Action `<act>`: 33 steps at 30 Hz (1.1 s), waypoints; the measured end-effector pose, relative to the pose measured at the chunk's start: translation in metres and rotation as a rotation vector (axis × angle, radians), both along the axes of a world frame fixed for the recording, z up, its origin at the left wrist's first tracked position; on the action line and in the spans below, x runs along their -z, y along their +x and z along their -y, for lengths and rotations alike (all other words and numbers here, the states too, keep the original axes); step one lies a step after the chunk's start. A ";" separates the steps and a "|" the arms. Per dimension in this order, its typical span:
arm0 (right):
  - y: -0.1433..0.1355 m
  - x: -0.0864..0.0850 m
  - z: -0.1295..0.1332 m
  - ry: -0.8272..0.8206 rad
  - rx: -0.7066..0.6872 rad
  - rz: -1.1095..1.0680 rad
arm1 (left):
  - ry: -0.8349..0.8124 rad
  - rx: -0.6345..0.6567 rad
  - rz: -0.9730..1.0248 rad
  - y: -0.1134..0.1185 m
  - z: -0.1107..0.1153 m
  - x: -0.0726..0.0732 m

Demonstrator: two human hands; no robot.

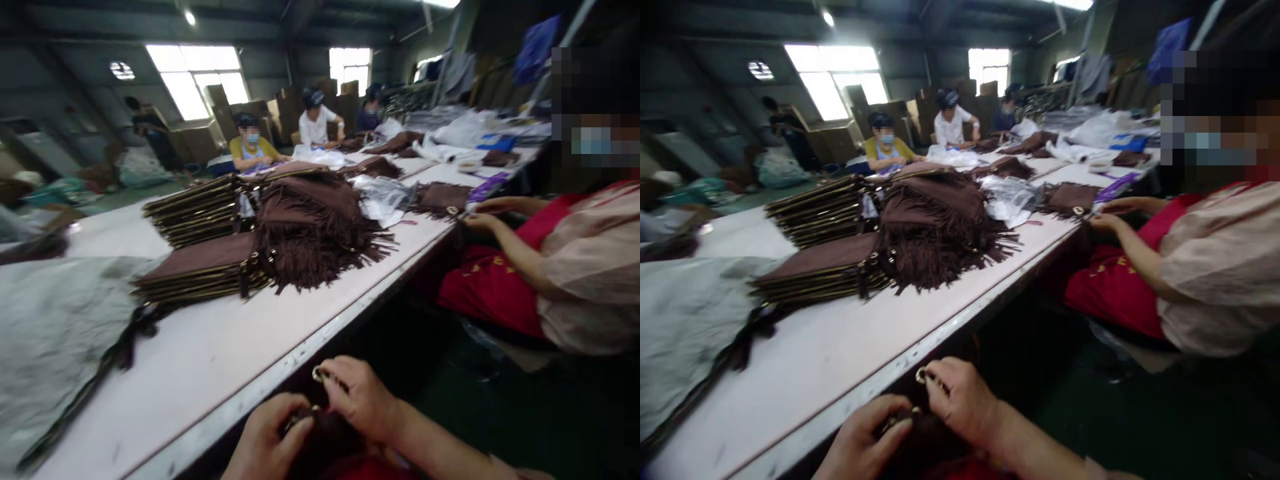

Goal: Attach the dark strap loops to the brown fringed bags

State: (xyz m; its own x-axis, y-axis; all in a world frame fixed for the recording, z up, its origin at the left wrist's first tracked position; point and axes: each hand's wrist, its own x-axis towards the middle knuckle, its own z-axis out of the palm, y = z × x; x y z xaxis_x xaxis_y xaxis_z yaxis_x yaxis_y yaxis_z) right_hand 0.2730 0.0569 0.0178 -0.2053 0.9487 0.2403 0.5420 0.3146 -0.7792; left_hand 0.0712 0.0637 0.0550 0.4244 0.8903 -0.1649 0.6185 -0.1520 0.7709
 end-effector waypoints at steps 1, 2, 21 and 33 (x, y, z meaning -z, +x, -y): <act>-0.003 -0.005 0.000 -0.001 -0.007 -0.028 | 0.034 -0.023 0.006 -0.003 0.004 0.000; -0.006 -0.009 0.001 0.001 -0.020 -0.046 | 0.068 -0.054 0.013 -0.006 0.008 -0.001; -0.092 -0.021 0.048 0.142 -0.155 0.310 | 0.361 -0.431 0.022 -0.062 0.053 0.002; -0.101 -0.032 0.035 0.260 -0.096 0.273 | 0.354 -0.459 0.146 -0.076 0.062 -0.005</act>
